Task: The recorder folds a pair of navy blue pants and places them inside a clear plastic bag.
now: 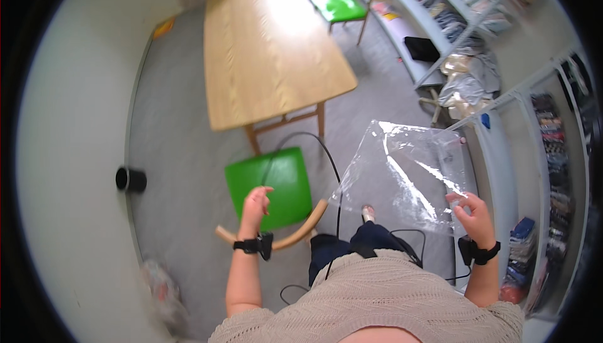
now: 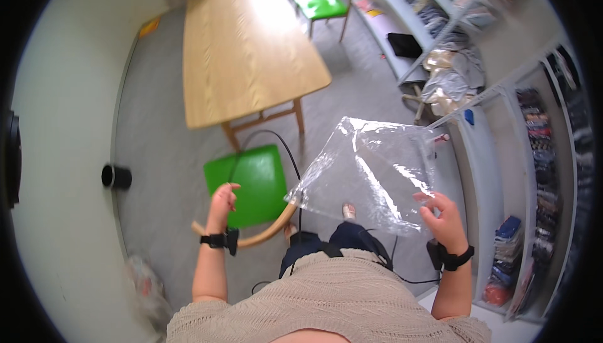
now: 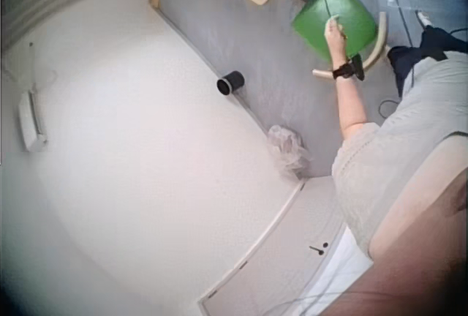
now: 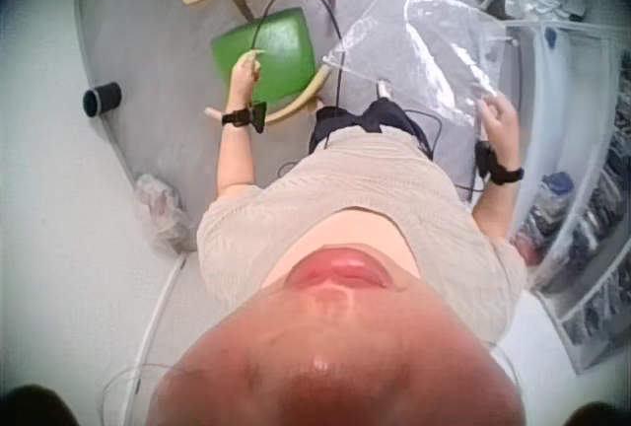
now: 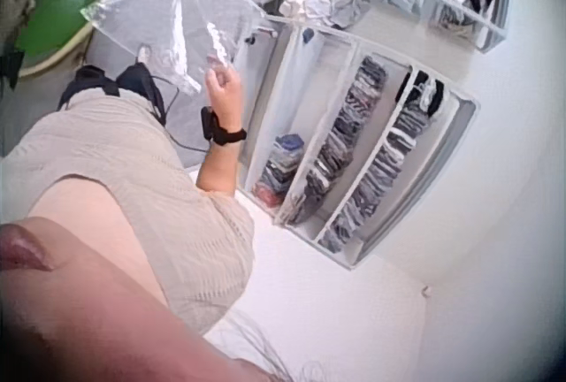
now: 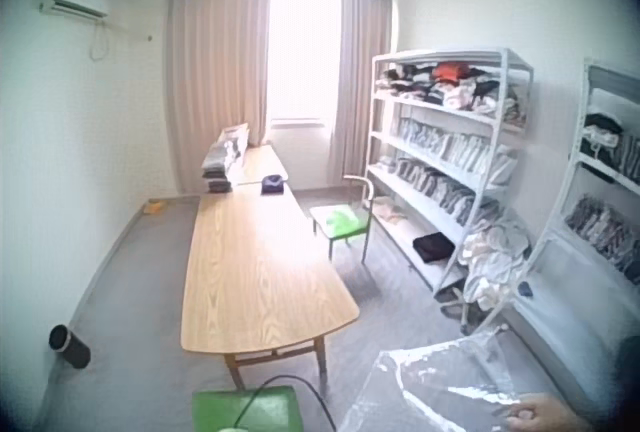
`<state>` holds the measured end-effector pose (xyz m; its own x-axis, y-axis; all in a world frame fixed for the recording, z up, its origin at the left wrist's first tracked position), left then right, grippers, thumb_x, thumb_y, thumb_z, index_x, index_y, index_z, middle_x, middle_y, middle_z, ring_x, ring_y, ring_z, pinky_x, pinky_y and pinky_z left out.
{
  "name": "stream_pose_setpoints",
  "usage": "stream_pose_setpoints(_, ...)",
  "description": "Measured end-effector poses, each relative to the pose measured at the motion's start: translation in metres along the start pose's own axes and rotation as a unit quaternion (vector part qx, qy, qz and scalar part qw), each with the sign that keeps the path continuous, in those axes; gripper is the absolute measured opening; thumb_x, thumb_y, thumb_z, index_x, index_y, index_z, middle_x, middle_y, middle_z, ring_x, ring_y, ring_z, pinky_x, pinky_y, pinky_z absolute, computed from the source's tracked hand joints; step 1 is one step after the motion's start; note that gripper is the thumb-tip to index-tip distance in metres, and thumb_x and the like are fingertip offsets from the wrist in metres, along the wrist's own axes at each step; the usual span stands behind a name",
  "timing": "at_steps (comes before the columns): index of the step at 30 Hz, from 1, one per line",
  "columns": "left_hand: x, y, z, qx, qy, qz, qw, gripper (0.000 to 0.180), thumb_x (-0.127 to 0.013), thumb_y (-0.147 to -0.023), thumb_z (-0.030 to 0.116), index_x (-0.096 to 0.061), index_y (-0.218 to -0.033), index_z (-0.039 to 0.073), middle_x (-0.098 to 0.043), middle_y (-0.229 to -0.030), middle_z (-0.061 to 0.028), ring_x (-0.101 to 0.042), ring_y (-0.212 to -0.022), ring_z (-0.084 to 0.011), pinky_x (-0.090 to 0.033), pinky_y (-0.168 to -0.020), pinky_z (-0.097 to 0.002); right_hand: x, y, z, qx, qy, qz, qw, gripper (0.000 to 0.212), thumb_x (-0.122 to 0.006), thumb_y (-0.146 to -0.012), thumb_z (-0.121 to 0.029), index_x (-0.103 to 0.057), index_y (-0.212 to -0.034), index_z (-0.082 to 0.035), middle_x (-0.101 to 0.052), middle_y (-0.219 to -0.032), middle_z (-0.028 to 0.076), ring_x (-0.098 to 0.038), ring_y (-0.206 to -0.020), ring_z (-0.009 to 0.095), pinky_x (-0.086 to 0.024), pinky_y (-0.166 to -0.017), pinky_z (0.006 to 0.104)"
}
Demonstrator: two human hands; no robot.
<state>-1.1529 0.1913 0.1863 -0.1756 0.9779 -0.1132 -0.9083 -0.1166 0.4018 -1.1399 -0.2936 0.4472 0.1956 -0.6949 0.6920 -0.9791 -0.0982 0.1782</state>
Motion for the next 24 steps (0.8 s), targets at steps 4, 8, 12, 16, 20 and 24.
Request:
stream_pose_setpoints(4, -0.13, -0.05, -0.023, 0.053, -0.068, -0.108, 0.99, 0.035, -0.048, -0.098, 0.031, -0.059, -0.114, 0.002, -0.058, -0.072, 0.001, -0.047, -0.058, -0.0059, -0.041, -0.055, -0.021, 0.041, 0.004, 0.054, -0.032, -0.047, 0.078, 0.995, 0.014, -0.058, -0.079, -0.004, -0.049, -0.069, 0.0, -0.067, -0.106, 0.013, -0.062, -0.098, 0.025, -0.045, -0.088, 0.0346)
stream_pose_setpoints(8, -0.255, -0.103, -0.024, 0.124, -0.231, -0.213, 0.941, 0.044, -0.054, -0.094, 0.029, -0.052, -0.125, -0.002, -0.065, -0.09, -0.0102, -0.06, -0.078, -0.0182, -0.05, -0.075, -0.0303, 0.093, -0.008, 0.119, -0.043, -0.067, 0.15, 0.986, 0.015, -0.058, -0.079, -0.005, -0.048, -0.069, -0.001, -0.067, -0.107, 0.015, -0.062, -0.098, 0.025, -0.045, -0.089, 0.0362)
stream_pose_setpoints(12, -0.34, -0.173, 0.011, -0.22, -0.424, -0.139, 0.867, 0.043, -0.063, -0.085, 0.019, -0.053, -0.122, 0.002, -0.054, -0.122, -0.0208, -0.048, -0.116, -0.0375, -0.04, -0.098, -0.0446, 0.15, -0.054, 0.192, -0.062, -0.14, 0.229, 0.961, 0.014, -0.057, -0.08, -0.006, -0.049, -0.07, 0.001, -0.064, -0.114, 0.017, -0.063, -0.1, 0.025, -0.045, -0.09, 0.0357)
stream_pose_setpoints(16, -0.419, -0.234, 0.073, -0.194, -0.245, -0.146, 0.939, 0.036, -0.058, -0.089, 0.008, -0.052, -0.125, 0.004, -0.057, -0.121, -0.0101, -0.056, -0.108, -0.0227, -0.046, -0.091, -0.0331, 0.212, -0.138, 0.214, -0.008, -0.189, 0.233, 0.954, 0.014, -0.056, -0.082, -0.007, -0.065, -0.084, 0.004, -0.057, -0.128, 0.018, -0.06, -0.108, 0.024, -0.044, -0.093, 0.0342)
stream_pose_setpoints(20, -0.495, -0.238, 0.161, -0.215, -0.211, -0.185, 0.935, 0.047, -0.058, -0.09, 0.008, -0.043, -0.135, 0.006, -0.049, -0.132, -0.0095, -0.05, -0.12, -0.0206, -0.043, -0.096, -0.0335, 0.241, -0.253, 0.201, 0.053, -0.223, 0.153, 0.961, 0.021, -0.056, -0.081, -0.007, -0.069, -0.096, 0.001, -0.052, -0.135, 0.017, -0.056, -0.11, 0.019, -0.043, -0.09, 0.0283)
stream_pose_setpoints(24, -0.514, -0.294, 0.195, -0.229, -0.229, -0.154, 0.934, 0.054, -0.058, -0.09, 0.008, -0.037, -0.14, 0.008, -0.043, -0.139, -0.0091, -0.045, -0.125, -0.0204, -0.041, -0.1, -0.0341, 0.233, -0.36, 0.177, 0.073, -0.254, 0.079, 0.961, 0.019, -0.056, -0.082, -0.008, -0.069, -0.094, 0.0, -0.05, -0.137, 0.017, -0.057, -0.107, 0.017, -0.043, -0.089, 0.0279)
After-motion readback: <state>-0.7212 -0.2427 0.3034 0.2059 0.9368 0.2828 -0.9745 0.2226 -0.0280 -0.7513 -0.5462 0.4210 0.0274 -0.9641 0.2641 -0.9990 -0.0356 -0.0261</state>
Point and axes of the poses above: each hand's wrist, its own y-axis away from the middle knuckle, its own x-axis out of the back of the hand, z = x × y, the point moved 5 cm from there along -y, towards the middle knuckle
